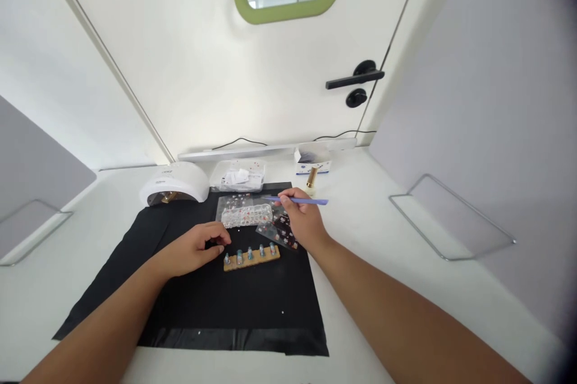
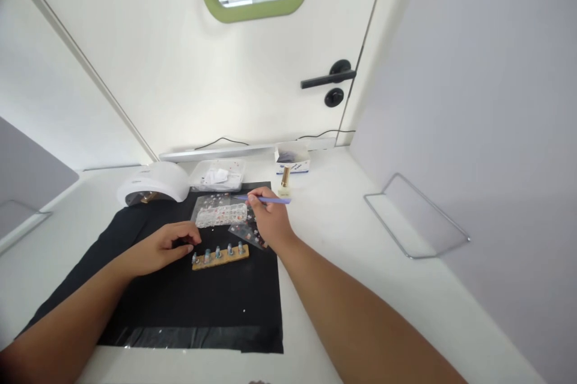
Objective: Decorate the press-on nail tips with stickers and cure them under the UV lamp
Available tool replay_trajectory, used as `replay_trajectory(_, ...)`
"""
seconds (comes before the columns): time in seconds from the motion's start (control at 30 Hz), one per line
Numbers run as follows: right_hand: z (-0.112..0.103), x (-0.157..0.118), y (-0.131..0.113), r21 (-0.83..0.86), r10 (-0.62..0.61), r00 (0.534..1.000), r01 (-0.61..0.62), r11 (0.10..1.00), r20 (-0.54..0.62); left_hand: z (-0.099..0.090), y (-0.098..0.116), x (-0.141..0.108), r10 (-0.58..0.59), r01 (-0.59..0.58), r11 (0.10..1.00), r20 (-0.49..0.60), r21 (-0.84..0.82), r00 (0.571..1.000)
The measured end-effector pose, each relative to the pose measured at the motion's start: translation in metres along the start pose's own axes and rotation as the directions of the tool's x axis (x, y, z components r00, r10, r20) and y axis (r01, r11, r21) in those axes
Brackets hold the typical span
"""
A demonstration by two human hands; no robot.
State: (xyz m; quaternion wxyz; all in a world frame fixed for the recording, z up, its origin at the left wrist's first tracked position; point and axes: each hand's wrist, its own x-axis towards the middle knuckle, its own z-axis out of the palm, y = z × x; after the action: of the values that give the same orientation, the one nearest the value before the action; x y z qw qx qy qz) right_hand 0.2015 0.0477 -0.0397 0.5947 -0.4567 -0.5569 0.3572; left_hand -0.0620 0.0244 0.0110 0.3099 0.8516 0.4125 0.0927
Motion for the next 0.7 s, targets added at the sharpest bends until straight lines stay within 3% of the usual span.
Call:
replay_trajectory(0.1,0.001,-0.001,-0.001,-0.015,-0.016,1.000,0.016,1.000,0.017,-0.004,0.011,0.005,-0.057,0.058,0.997,-0.034,0.058,0.998)
replay_trajectory(0.23,0.001,-0.001,0.000,-0.021,-0.034,0.999,0.034,0.999,0.020,-0.007,0.025,0.026,-0.161,0.165,0.980,0.042,-0.111,0.986)
replay_trajectory(0.43,0.002,0.002,0.006,-0.018,-0.040,0.999,0.040,0.999,-0.009,0.011,0.028,0.064,-0.272,0.276,0.949,0.052,-0.154,0.961)
replay_trajectory(0.7,0.005,0.009,0.016,0.038,0.031,0.996,-0.028,0.999,-0.086,0.023,0.041,0.084,-0.359,0.363,0.872,0.076,-0.329,0.930)
